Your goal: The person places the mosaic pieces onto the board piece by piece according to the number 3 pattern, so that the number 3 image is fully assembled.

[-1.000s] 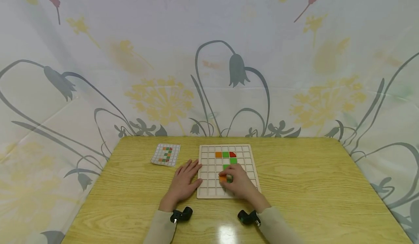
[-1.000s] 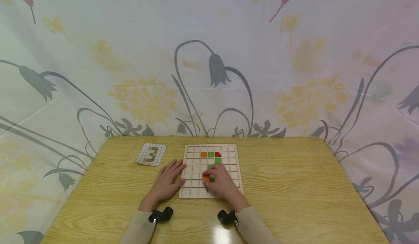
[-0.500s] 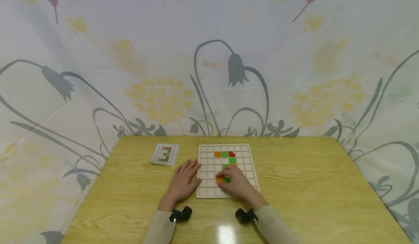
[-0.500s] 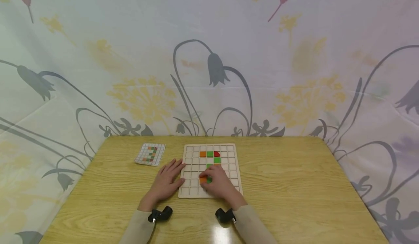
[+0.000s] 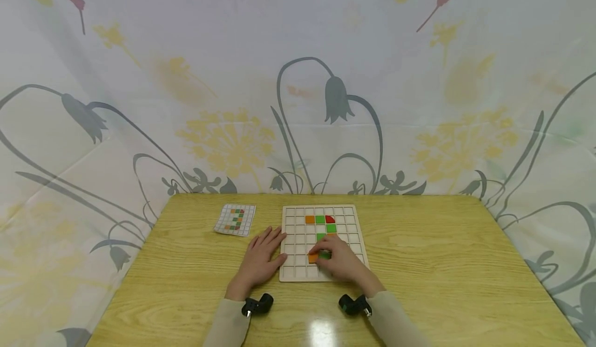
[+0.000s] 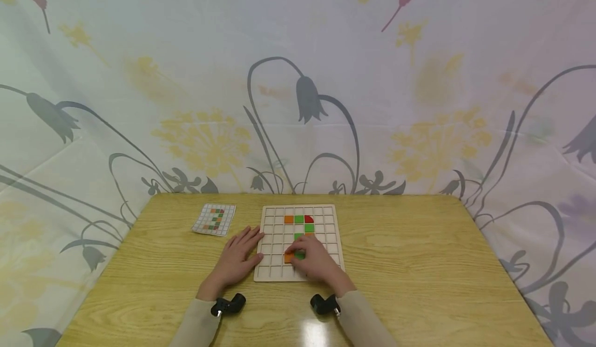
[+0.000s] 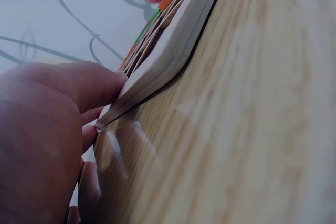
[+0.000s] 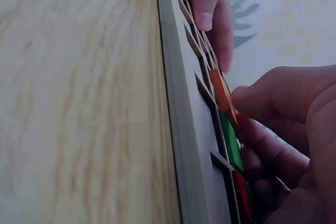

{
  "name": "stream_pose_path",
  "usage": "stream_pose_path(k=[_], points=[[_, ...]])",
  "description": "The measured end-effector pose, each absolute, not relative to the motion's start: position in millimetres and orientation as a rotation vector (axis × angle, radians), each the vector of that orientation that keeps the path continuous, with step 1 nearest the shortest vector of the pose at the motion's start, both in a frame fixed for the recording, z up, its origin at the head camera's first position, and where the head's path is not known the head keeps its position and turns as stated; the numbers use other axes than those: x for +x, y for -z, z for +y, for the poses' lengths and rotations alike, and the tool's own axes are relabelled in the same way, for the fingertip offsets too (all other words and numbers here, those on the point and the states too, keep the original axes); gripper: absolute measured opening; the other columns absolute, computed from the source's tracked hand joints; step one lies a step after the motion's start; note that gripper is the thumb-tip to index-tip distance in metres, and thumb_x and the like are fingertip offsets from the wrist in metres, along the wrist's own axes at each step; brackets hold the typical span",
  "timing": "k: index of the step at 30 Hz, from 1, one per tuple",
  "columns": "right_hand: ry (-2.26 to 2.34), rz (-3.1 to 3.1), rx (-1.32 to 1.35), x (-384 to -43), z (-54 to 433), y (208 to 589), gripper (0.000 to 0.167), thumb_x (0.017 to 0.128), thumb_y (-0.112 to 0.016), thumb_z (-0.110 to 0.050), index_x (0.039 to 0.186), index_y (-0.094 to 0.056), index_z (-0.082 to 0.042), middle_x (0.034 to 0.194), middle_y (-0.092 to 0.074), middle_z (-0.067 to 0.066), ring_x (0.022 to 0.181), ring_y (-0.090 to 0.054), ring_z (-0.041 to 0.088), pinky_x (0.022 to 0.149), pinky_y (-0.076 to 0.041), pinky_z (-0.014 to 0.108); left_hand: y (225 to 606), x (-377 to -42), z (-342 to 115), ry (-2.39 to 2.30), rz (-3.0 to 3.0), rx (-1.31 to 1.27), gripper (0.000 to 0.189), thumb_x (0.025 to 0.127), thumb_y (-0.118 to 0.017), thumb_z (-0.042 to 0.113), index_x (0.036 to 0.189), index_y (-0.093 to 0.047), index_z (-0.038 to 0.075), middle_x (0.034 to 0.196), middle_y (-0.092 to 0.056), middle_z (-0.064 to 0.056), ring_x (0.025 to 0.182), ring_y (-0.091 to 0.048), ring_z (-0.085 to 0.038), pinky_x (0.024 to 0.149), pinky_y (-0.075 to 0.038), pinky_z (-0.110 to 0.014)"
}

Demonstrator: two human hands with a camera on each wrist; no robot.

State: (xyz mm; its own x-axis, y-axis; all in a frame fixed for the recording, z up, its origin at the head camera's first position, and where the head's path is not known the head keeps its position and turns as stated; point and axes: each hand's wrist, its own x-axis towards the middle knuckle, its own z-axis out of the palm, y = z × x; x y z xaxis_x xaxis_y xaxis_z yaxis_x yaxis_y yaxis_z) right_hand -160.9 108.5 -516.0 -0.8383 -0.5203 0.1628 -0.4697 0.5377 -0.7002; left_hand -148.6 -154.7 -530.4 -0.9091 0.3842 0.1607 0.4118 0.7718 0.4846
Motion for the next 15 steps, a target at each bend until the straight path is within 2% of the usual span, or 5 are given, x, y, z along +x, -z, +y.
stream_pose_path(k=[4,15], points=[[1.235,2.673,-0.874,-162.0,110.1,516.3,0.020,0.090,-0.069,-0.003,0.100,-0.076,-0.019,0.106,-0.063,-0.003,0.100,-0.056,0.022,0.083,-0.048,0.043,530.2,-148.9,-155.1,0.809,-2.907,-0.658,0.055,0.101,-0.055,0.034,0.150,-0.046,0.010,0.159,-0.035,-0.008,0.149,-0.021,-0.032,0.116,-0.015,-0.059],[1.256,2.664,-0.873,-161.8,111.3,520.1,0.017,0.090,-0.071,-0.006,0.100,-0.077,-0.019,0.105,-0.065,-0.006,0.102,-0.059,0.023,0.083,-0.050,0.041,534.2,-150.4,-155.3,0.804,-2.891,-0.663,0.056,0.101,-0.055,0.035,0.150,-0.047,0.011,0.159,-0.035,-0.007,0.149,-0.022,-0.032,0.115,-0.016,-0.060]])
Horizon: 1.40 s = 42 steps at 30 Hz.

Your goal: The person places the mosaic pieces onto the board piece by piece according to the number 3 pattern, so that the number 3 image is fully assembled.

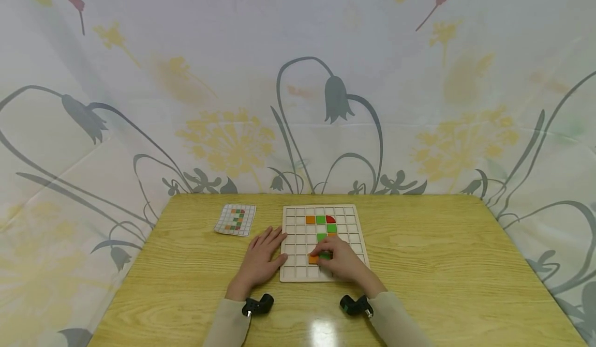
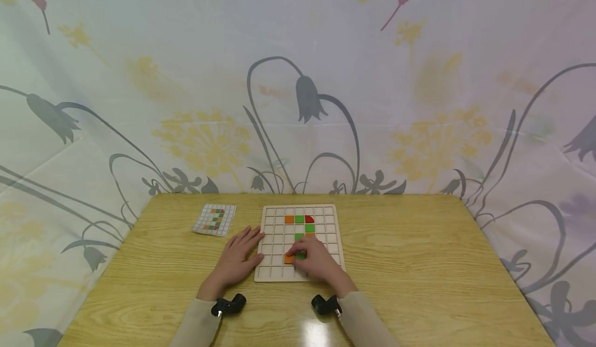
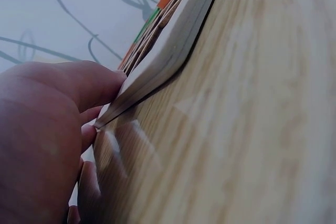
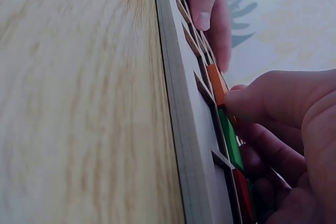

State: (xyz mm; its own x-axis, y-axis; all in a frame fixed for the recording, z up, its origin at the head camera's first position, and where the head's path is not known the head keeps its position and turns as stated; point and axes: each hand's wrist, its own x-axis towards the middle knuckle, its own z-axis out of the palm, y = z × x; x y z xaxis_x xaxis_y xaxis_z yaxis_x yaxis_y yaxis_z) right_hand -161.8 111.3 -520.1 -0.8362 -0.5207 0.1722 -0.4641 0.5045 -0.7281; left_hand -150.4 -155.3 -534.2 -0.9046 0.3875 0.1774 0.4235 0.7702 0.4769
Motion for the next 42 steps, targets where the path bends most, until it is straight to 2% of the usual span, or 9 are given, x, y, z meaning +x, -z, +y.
stream_pose_path(k=[6,13,21,29,36,42], points=[[1.268,2.645,-0.907,-161,112,520,0.016,0.091,-0.071,-0.008,0.101,-0.078,-0.018,0.105,-0.066,-0.004,0.102,-0.058,0.024,0.082,-0.049,0.041,535,-151,-156,0.794,-2.915,-0.652,0.056,0.101,-0.055,0.036,0.152,-0.045,0.015,0.160,-0.033,-0.004,0.150,-0.020,-0.029,0.117,-0.015,-0.058],[1.234,2.660,-0.919,-160,112,520,0.014,0.090,-0.073,-0.010,0.100,-0.078,-0.019,0.107,-0.064,-0.005,0.106,-0.056,0.024,0.090,-0.046,0.046,536,-151,-155,0.804,-2.885,-0.664,0.056,0.101,-0.056,0.034,0.151,-0.047,0.012,0.159,-0.035,-0.007,0.148,-0.023,-0.032,0.115,-0.016,-0.060],[1.220,2.658,-0.923,-159,112,519,0.014,0.090,-0.072,-0.008,0.100,-0.078,-0.017,0.108,-0.063,-0.003,0.106,-0.055,0.025,0.090,-0.046,0.046,534,-150,-155,0.803,-2.911,-0.655,0.056,0.101,-0.056,0.036,0.152,-0.045,0.015,0.160,-0.033,-0.004,0.150,-0.020,-0.029,0.116,-0.015,-0.058],[1.232,2.654,-0.908,-160,112,520,0.015,0.091,-0.071,-0.008,0.100,-0.078,-0.018,0.107,-0.064,-0.004,0.106,-0.056,0.025,0.090,-0.046,0.047,533,-149,-155,0.816,-2.907,-0.666,0.056,0.101,-0.056,0.035,0.151,-0.045,0.013,0.159,-0.034,-0.006,0.149,-0.022,-0.032,0.115,-0.017,-0.060],[1.245,2.657,-0.853,-164,113,518,0.016,0.094,-0.068,-0.010,0.102,-0.077,-0.020,0.105,-0.066,-0.008,0.100,-0.059,0.017,0.087,-0.050,0.040,530,-149,-156,0.918,-2.859,-0.638,0.055,0.101,-0.057,0.030,0.149,-0.047,0.007,0.157,-0.037,-0.010,0.148,-0.024,-0.034,0.115,-0.016,-0.061],[1.338,2.607,-0.769,-165,121,508,0.015,0.097,-0.065,-0.009,0.106,-0.075,-0.015,0.106,-0.067,-0.005,0.094,-0.063,0.015,0.082,-0.053,0.033,525,-150,-157,1.218,-2.690,-0.583,0.039,0.100,-0.059,0.016,0.137,-0.059,0.003,0.148,-0.048,-0.013,0.142,-0.036,-0.035,0.113,-0.028,-0.056]])
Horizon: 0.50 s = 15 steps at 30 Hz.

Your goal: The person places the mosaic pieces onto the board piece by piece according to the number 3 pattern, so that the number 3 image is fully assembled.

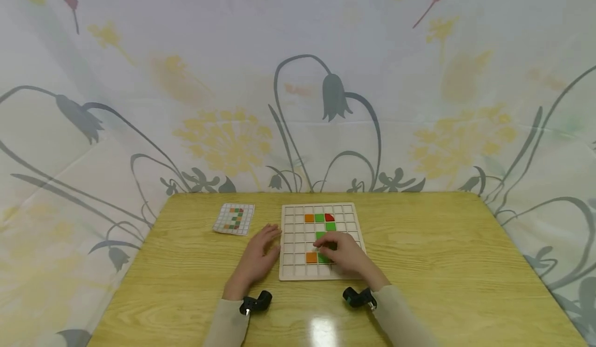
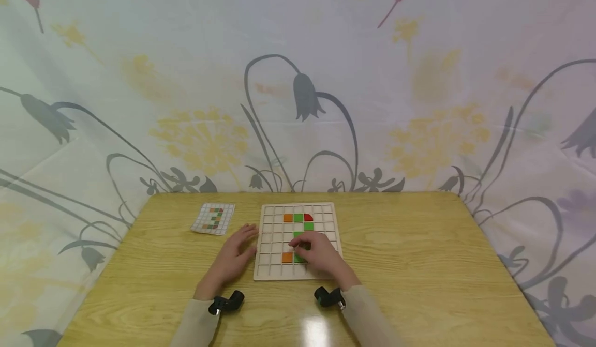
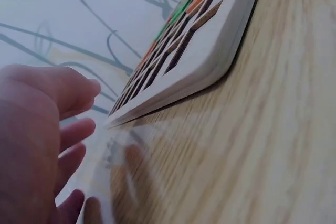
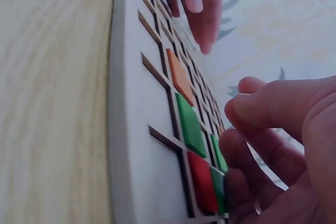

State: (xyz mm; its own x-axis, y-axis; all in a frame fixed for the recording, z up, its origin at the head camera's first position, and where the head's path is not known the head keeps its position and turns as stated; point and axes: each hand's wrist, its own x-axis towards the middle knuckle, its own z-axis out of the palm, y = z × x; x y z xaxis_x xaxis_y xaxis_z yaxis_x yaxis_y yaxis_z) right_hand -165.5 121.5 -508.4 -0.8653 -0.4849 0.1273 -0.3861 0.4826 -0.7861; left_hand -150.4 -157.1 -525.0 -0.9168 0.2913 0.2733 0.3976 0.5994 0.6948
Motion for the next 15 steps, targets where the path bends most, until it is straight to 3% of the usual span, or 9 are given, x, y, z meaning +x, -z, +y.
stream_pose_path(k=[9,15], points=[[1.424,2.629,-0.773,-166,140,503,0.015,0.096,-0.065,-0.006,0.107,-0.075,-0.010,0.105,-0.069,-0.001,0.091,-0.065,0.015,0.079,-0.055,0.030,512,-150,-154,1.191,-2.679,-0.516,0.024,0.099,-0.061,0.012,0.121,-0.069,0.009,0.124,-0.066,-0.004,0.116,-0.060,-0.025,0.099,-0.047,-0.047],[1.375,2.777,-0.732,-161,149,499,0.015,0.094,-0.065,-0.003,0.104,-0.076,-0.008,0.101,-0.070,0.002,0.084,-0.062,0.013,0.075,-0.054,0.031,507,-146,-154,1.040,-2.603,-0.573,0.017,0.098,-0.061,0.008,0.111,-0.073,0.008,0.110,-0.070,-0.002,0.101,-0.065,-0.020,0.087,-0.053,-0.044]])
